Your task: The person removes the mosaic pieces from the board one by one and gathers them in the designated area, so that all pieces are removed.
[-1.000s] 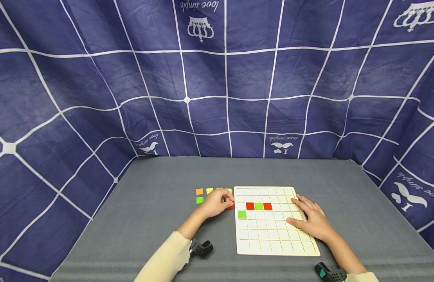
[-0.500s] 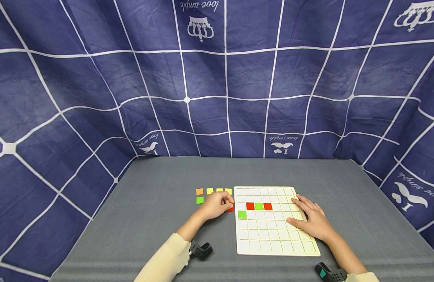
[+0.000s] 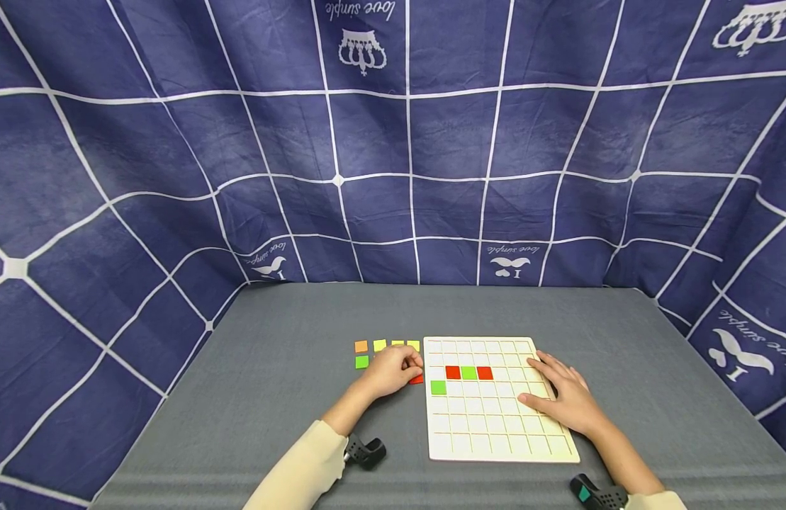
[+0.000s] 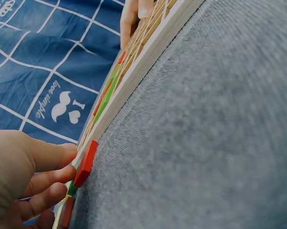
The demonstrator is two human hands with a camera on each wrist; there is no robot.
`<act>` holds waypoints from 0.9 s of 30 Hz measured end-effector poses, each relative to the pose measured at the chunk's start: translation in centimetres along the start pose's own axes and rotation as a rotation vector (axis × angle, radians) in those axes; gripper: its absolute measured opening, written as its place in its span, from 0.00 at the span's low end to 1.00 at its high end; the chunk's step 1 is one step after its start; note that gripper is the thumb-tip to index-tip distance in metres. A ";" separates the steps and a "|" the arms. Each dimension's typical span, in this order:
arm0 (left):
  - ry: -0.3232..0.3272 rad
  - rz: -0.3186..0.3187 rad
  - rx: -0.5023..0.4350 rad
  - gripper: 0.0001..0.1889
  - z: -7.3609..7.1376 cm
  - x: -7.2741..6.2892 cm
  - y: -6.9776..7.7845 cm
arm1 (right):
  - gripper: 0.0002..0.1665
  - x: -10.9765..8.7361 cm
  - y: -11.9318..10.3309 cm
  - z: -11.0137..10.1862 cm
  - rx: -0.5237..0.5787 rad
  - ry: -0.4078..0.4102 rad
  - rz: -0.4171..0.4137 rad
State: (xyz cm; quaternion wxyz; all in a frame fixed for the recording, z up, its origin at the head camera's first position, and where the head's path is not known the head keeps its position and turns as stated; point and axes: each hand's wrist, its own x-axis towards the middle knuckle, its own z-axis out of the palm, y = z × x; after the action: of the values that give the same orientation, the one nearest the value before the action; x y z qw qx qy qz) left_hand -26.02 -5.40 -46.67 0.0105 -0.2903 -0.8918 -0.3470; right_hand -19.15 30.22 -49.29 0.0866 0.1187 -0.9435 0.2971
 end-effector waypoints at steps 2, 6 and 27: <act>0.000 -0.005 0.004 0.04 -0.1 0.1 0.2 | 0.47 0.0 0.1 0.0 -0.002 0.002 -0.003; -0.003 -0.009 0.015 0.04 -0.1 0.4 0.7 | 0.47 0.0 0.1 0.1 -0.002 0.000 -0.004; -0.031 0.054 -0.053 0.02 1.2 1.9 2.2 | 0.47 0.0 0.0 0.0 0.003 0.002 0.001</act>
State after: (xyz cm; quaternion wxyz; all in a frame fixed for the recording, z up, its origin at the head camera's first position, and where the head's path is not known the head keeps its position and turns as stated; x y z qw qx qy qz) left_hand -26.22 -2.41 -45.85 -0.0017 -0.3197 -0.8741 -0.3657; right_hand -19.14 30.23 -49.31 0.0871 0.1181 -0.9430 0.2985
